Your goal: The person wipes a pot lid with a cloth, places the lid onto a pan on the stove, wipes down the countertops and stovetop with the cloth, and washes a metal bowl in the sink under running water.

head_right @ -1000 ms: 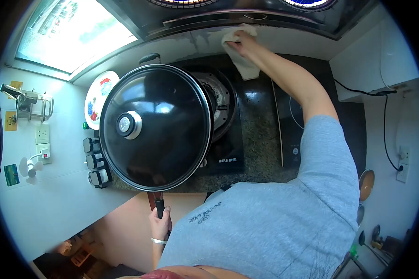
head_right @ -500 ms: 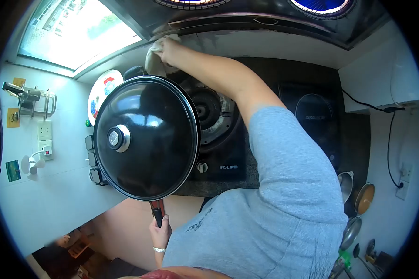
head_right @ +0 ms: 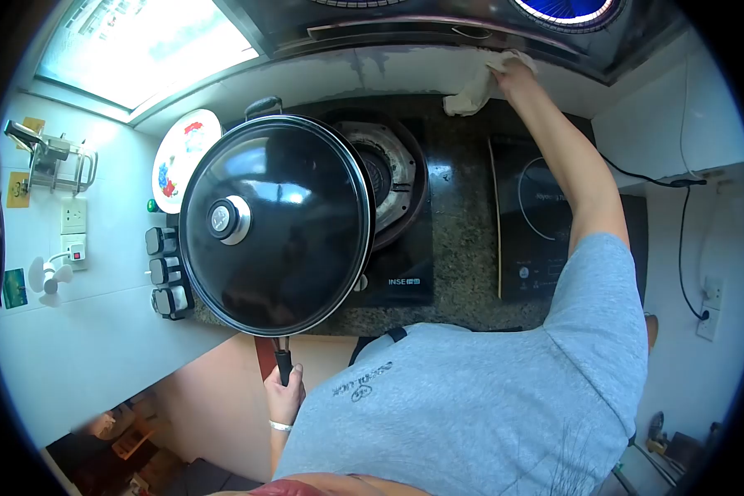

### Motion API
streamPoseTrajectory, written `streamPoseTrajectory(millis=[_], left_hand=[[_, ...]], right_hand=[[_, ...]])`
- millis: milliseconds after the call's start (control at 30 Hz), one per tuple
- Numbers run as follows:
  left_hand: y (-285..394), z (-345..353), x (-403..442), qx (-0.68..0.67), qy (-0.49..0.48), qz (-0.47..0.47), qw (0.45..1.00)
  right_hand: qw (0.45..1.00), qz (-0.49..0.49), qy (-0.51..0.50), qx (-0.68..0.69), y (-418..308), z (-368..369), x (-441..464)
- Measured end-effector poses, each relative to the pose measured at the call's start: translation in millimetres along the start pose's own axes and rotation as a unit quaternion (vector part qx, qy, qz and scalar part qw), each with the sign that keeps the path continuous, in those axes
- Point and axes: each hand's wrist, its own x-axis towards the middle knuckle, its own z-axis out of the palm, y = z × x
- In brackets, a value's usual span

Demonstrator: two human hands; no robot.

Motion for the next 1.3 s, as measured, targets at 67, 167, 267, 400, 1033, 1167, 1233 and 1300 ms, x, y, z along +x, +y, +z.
streamPoseTrajectory(millis=[67,167,267,400,1033,1167,1233,1300], left_hand=[[0,-5,0,0.014,0.006,0.003,1.0],[-2,-10,1,0.033,0.029,0.007,0.999],[0,-15,1,0.057,0.039,0.032,0.997],[4,-14,-3,0.067,0.045,0.033,0.996],[2,13,-1,0.035,0.044,0.053,0.997],[16,27,14,0.021,-0.011,0.029,0.999],[27,40,23,0.023,-0.041,0.032,0.998],[32,50,34,0.028,-0.057,0.04,0.997]], right_hand=[[0.999,0.019,-0.023,0.032,36,32,-26],[0.987,0.096,-0.092,0.086,114,113,-89],[0.939,0.259,-0.169,0.147,232,211,-85],[0.94,0.272,-0.205,0.007,287,299,-201],[0.973,0.042,-0.179,-0.141,27,23,-48],[0.939,-0.021,-0.299,-0.168,-15,2,-88],[0.819,-0.115,-0.365,-0.428,-17,-10,-91],[0.72,-0.306,-0.418,-0.461,11,-31,-86]])
